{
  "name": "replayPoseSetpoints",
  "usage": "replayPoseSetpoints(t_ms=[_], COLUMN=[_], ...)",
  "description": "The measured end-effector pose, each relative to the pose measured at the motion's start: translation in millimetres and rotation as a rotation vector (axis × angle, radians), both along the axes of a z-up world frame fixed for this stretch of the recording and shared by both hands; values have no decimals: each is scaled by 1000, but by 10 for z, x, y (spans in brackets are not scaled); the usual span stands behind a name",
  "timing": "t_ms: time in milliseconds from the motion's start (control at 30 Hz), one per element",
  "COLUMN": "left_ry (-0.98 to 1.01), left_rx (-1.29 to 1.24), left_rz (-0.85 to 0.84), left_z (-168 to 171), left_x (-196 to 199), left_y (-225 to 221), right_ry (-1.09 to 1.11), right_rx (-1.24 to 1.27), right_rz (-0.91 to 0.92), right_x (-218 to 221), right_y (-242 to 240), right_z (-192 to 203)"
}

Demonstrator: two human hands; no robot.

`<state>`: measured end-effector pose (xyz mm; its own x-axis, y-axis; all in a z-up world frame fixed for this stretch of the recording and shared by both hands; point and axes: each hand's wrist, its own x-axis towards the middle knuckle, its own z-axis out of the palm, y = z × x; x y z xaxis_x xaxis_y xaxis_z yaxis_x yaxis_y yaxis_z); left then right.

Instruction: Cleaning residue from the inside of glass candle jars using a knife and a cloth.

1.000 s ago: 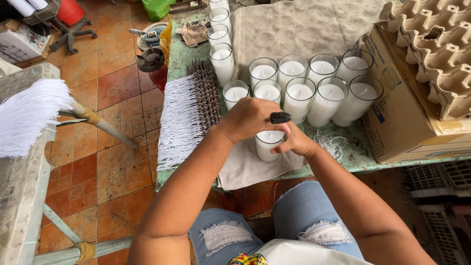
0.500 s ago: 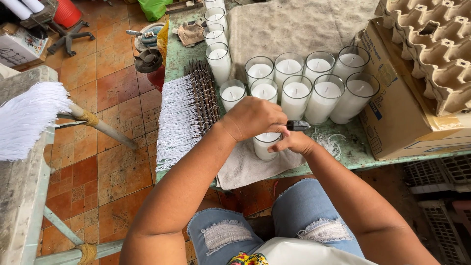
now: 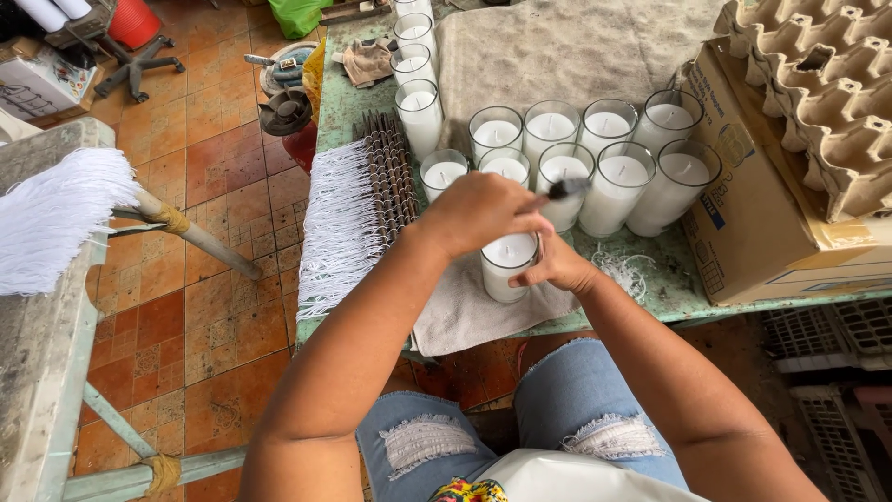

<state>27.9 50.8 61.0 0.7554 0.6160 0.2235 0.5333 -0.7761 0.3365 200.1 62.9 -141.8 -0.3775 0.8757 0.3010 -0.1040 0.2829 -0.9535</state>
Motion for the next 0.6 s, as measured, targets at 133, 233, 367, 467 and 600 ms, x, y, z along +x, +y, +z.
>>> replayPoseSetpoints(t_ms=[133, 233, 367, 467, 600], left_ry=[-427, -571, -332, -205, -139], left_rx=[-209, -189, -315, -471, -542], left_rz=[162, 439, 784, 948, 981], left_z=[163, 33, -590, -797, -1140], left_x=[-344, -906, -1630, -1729, -1628], left_y=[-65, 81, 311, 122, 1], right_ry=[55, 43, 11, 26, 15], right_rx=[-8, -17, 14, 16, 9], right_rz=[2, 53, -8, -41, -60], right_x=[-62, -80, -70, -106, -121], right_y=[-177, -234, -210, -221, -250], right_z=[63, 217, 86, 66, 61])
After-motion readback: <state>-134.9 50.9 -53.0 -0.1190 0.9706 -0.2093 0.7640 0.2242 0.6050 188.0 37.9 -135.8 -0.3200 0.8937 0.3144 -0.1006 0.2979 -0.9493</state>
